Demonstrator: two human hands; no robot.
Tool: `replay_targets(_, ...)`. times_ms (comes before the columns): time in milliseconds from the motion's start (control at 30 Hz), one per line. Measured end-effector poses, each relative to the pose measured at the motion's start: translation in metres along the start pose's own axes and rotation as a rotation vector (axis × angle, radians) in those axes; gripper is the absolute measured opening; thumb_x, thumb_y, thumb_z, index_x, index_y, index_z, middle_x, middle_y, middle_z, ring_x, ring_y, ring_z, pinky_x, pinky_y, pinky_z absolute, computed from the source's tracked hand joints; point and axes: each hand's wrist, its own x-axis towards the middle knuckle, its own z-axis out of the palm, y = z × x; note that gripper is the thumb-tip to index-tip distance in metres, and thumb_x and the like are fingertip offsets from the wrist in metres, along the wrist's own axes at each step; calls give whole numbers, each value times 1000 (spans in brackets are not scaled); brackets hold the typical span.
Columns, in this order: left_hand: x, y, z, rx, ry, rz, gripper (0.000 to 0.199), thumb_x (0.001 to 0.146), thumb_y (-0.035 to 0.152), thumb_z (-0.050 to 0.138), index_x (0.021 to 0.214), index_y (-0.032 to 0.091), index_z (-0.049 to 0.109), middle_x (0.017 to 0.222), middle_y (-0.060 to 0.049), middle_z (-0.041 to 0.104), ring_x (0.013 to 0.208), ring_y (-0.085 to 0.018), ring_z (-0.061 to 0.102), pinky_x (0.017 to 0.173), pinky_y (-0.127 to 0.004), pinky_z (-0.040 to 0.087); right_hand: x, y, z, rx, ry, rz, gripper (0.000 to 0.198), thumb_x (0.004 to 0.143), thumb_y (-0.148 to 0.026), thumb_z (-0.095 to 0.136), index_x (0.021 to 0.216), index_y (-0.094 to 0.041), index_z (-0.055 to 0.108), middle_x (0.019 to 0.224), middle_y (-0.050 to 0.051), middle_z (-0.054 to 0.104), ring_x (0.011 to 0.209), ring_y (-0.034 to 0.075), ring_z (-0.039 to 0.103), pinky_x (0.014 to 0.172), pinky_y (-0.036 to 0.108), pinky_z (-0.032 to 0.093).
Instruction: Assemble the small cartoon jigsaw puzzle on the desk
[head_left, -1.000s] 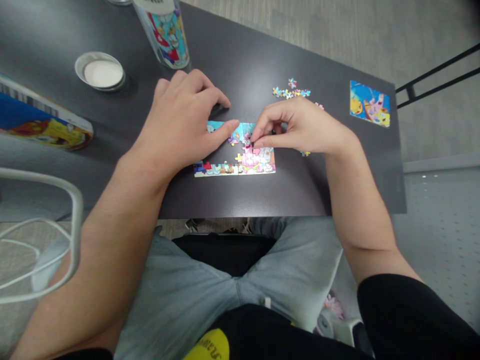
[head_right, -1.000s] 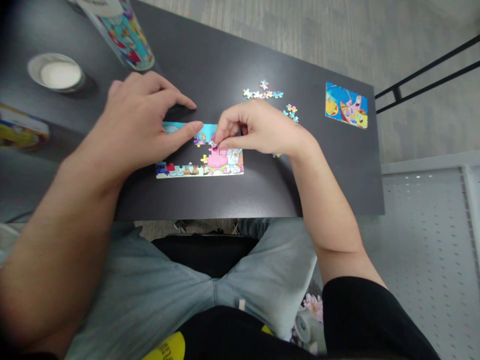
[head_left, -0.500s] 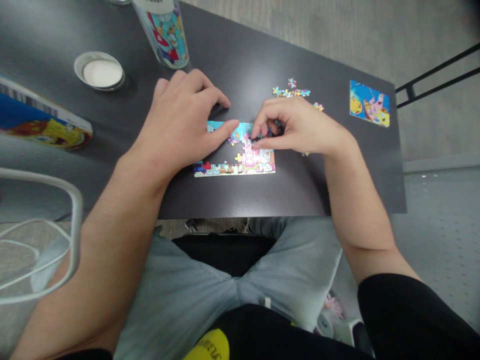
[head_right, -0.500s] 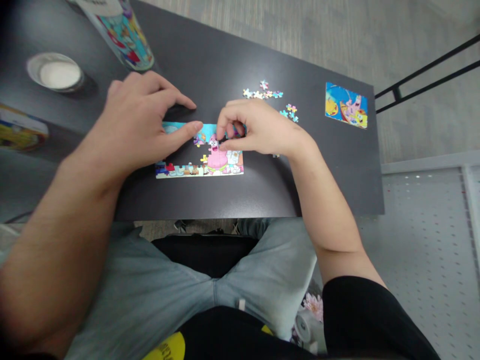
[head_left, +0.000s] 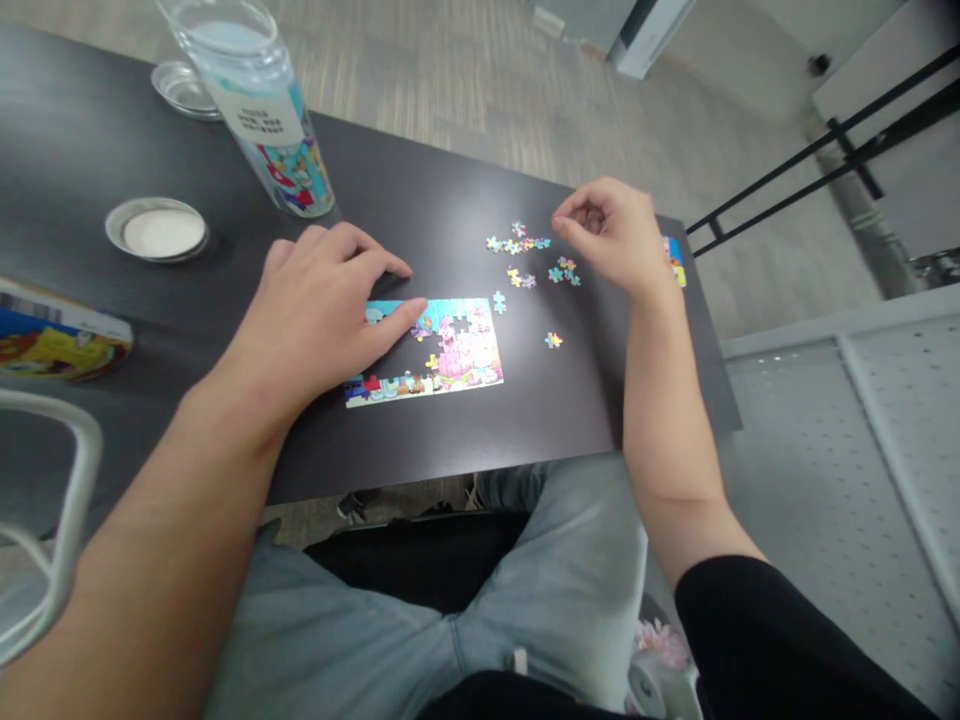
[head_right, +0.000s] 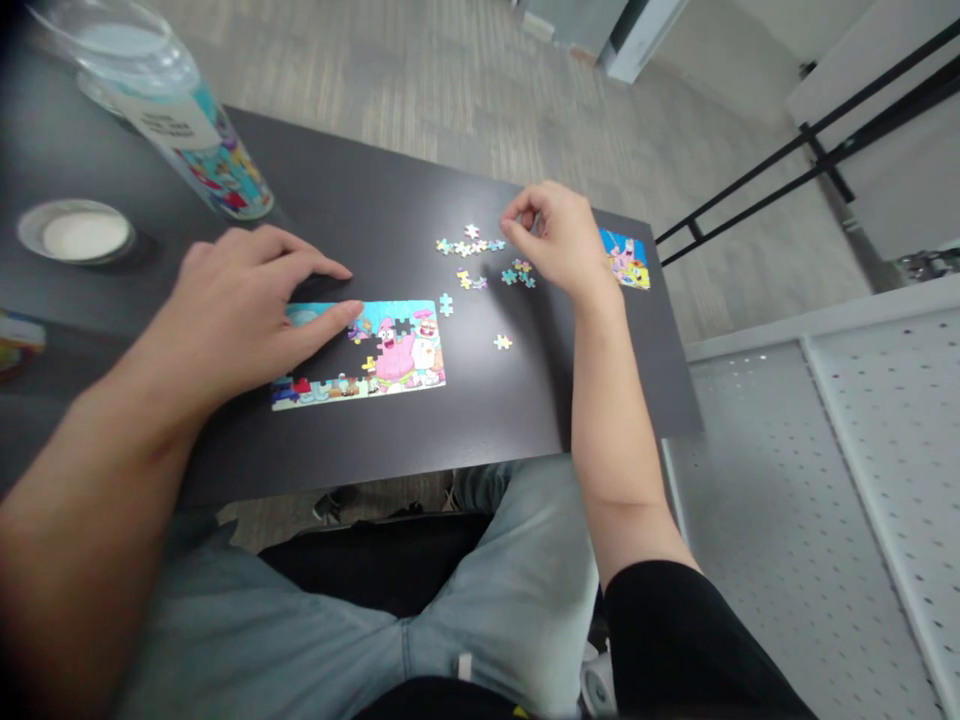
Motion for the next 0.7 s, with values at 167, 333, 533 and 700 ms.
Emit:
replay_targets(167, 1, -6, 0, 104, -5, 36, 74, 113, 85, 51, 148, 31, 88, 157, -26, 75, 149, -63, 64, 121, -85, 46, -4, 9, -10, -14, -78, 30, 14, 96, -39, 95, 101, -28, 88, 95, 6, 78, 88, 26, 66, 95, 48, 59)
replay_targets(333, 1, -1, 0, 252, -26, 10, 72, 121, 70, 43, 155, 23, 85, 165, -26, 76, 157, -58, 69, 124, -76, 54, -9, 11, -20, 65, -276, 158, 39, 84, -58, 107, 99, -26, 90, 89, 3, 80, 83, 24, 68, 83, 42, 52)
replay_targets(533, 1, 4, 0, 318, -35, 18, 71, 126, 58, 44, 160, 11, 86, 165, -29, 76, 158, -59, 71, 125, -76, 58, -14, 16, -30, 61, -266, 250, 28, 88, -44, 104, 102, -26, 89, 99, 6, 88, 91, 27, 77, 89, 45, 57)
replay_targets(700, 1, 5, -2, 298, -43, 5, 69, 128, 58, 45, 161, 12, 85, 166, -29, 76, 159, -59, 70, 126, -77, 56, -15, 10, -34, -35, -337, 308, 22, 93, -42, 105, 98, -26, 90, 100, 8, 92, 96, 31, 83, 95, 49, 63)
